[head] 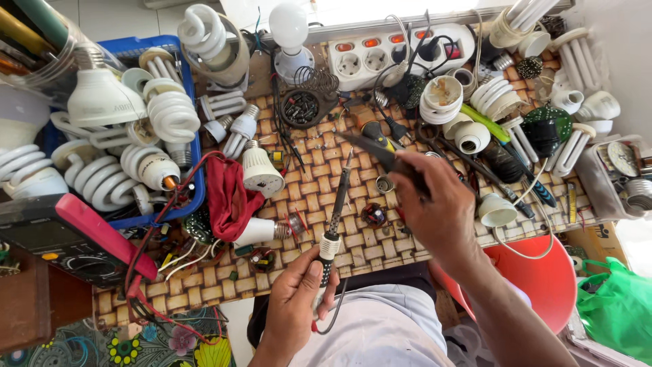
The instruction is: The person repairs a small electronic circuit board by soldering wires to its terminals. They use a soldering iron and solder wire to attach red and white wires to the board, then inspect the connections.
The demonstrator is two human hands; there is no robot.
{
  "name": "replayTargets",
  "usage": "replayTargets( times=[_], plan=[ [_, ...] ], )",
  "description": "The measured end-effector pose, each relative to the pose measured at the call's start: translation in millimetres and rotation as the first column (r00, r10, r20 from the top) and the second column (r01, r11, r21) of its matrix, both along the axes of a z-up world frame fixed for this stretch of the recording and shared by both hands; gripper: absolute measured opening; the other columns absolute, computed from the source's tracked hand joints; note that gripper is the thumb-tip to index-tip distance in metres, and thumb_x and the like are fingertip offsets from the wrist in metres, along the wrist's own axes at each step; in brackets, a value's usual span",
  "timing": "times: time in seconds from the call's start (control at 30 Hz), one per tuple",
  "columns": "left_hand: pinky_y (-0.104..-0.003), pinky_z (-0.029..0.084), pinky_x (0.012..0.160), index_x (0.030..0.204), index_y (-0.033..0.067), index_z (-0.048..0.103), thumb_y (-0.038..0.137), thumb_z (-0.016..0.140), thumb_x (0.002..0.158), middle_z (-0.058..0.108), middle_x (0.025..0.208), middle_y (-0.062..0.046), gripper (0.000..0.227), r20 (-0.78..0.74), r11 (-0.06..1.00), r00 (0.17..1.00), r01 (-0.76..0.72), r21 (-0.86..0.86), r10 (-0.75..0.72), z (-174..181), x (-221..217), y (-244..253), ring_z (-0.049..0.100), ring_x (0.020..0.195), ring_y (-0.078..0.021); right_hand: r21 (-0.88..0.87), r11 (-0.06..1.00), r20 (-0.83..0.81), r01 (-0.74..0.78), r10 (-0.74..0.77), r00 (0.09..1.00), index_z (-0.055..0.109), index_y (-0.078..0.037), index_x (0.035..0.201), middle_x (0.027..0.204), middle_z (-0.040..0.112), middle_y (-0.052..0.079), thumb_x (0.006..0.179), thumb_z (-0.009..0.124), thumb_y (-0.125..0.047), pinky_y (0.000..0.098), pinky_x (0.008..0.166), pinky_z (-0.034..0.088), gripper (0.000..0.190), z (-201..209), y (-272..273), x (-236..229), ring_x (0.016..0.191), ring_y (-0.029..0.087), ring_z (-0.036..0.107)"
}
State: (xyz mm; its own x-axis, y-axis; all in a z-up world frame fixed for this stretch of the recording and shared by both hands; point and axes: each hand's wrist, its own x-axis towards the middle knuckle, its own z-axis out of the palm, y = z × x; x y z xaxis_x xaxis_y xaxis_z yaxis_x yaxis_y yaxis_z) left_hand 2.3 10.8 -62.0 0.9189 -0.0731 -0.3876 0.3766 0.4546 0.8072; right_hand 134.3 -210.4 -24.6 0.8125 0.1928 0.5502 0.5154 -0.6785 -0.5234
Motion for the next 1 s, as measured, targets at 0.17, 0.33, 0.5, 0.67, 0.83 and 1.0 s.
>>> replayTargets(
  times=[0.17,0.33,0.5,0.67,0.83,1.0],
  plan=[
    [-0.026,0.04,0.04,0.139,-0.005,0.061,0.018,0.051,0.102,0.062,0.082,-0.017,0.044,0.037,0.998,0.999,-0.004,-0.058,0.007,3.8,-1.6,3.9,0.053,0.058,-0.0197,0.075,0.997,-0.017,-0.003,0.004,1.0,0.066,-0.001,0.12,0.114,0.074,0.014,0.099,0.072,-0.009,0.0372,0.091,0.055,0.023,22.3,8.6,-10.0,0.102,0.028,0.071],
    [-0.023,0.035,0.037,0.131,-0.0026,0.067,0.018,0.051,0.103,0.055,0.07,-0.007,0.038,0.068,0.995,0.996,0.051,0.08,-0.057,23.5,4.9,0.6,0.045,0.05,-0.0116,0.045,0.999,-0.026,0.017,-0.016,1.0,0.066,0.0,0.124,0.121,0.073,0.018,0.1,0.073,-0.01,0.0402,0.093,0.058,0.027,10.4,5.1,-1.8,0.109,0.031,0.073],
    [-0.022,0.038,0.035,0.137,-0.0013,0.066,0.017,0.055,0.103,0.052,0.069,-0.004,0.041,0.089,0.991,0.995,0.042,0.13,-0.054,32.7,1.1,-2.1,0.045,0.047,-0.0099,0.065,0.991,-0.03,-0.121,0.123,0.992,0.065,0.0,0.119,0.11,0.074,0.015,0.099,0.072,-0.012,0.0334,0.084,0.061,0.025,20.0,14.5,-8.9,0.094,0.024,0.073],
    [-0.025,0.039,0.036,0.13,0.0019,0.055,0.017,0.057,0.101,0.059,0.07,-0.012,0.032,0.118,0.994,0.993,-0.042,0.106,0.029,23.3,4.3,-1.9,0.052,0.048,-0.0153,0.1,0.992,-0.004,-0.076,0.077,0.997,0.066,0.001,0.121,0.115,0.074,0.017,0.099,0.074,-0.011,0.0371,0.09,0.059,0.026,20.9,14.5,-3.6,0.104,0.029,0.074],
    [-0.025,0.043,0.041,0.113,-0.0013,0.063,0.023,0.051,0.105,0.062,0.07,-0.01,0.029,0.14,0.984,0.99,0.0,0.179,-0.026,27.2,-1.1,-1.9,0.057,0.052,-0.0164,0.021,0.993,0.003,-0.115,0.115,0.993,0.063,0.002,0.122,0.113,0.074,0.017,0.1,0.071,-0.011,0.0347,0.084,0.063,0.027,9.9,16.1,-1.8,0.096,0.025,0.073],
    [-0.024,0.039,0.046,0.119,-0.0025,0.067,0.029,0.045,0.107,0.056,0.066,-0.01,0.04,0.184,0.979,0.98,0.032,0.203,-0.07,26.5,-1.6,2.7,0.044,0.04,-0.0126,0.125,0.977,-0.052,-0.173,0.18,0.982,0.066,0.004,0.119,0.114,0.073,0.019,0.095,0.075,-0.006,0.035,0.094,0.059,0.028,19.7,19.6,-6.3,0.102,0.027,0.072]
  ],
)
